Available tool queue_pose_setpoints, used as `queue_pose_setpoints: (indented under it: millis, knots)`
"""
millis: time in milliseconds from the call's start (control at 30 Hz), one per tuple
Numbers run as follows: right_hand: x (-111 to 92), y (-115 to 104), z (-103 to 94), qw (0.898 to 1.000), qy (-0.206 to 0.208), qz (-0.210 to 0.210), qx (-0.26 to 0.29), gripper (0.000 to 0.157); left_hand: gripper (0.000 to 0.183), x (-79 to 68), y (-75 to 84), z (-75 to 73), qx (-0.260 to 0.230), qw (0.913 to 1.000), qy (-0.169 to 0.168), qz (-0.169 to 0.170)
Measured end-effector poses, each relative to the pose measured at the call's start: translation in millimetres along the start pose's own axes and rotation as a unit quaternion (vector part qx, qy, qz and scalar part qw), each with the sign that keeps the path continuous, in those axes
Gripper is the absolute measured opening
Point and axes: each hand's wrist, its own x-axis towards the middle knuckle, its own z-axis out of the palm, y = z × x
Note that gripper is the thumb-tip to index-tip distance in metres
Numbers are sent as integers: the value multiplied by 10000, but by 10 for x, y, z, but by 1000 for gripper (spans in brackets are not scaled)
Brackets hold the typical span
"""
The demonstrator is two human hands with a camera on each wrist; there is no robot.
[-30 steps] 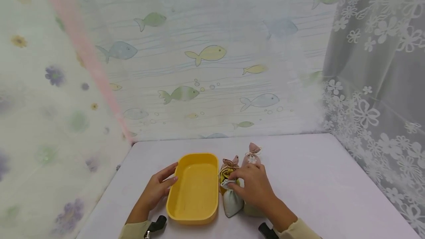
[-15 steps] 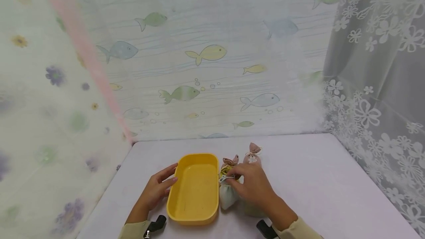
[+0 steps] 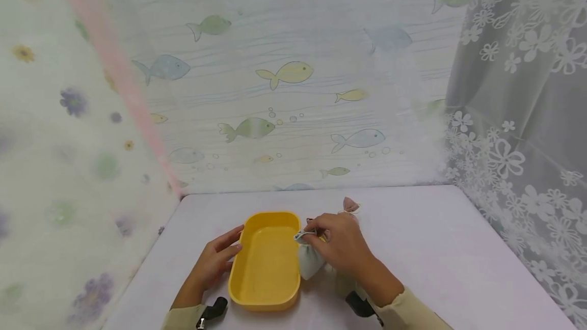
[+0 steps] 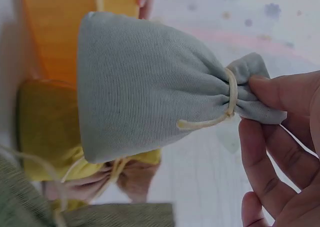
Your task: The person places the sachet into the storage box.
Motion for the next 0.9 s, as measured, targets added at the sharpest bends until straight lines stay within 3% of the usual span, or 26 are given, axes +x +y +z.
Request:
queue_pose_setpoints:
  millis: [533,900]
  knots:
    - [365,-175,204,9997,-182,113,153,9,61,0,-29,-16,6,9999,-34,118]
    - [549,-181,464,9970,-688,295,200,5,62,0,-41,-18,101,9999,31,-19]
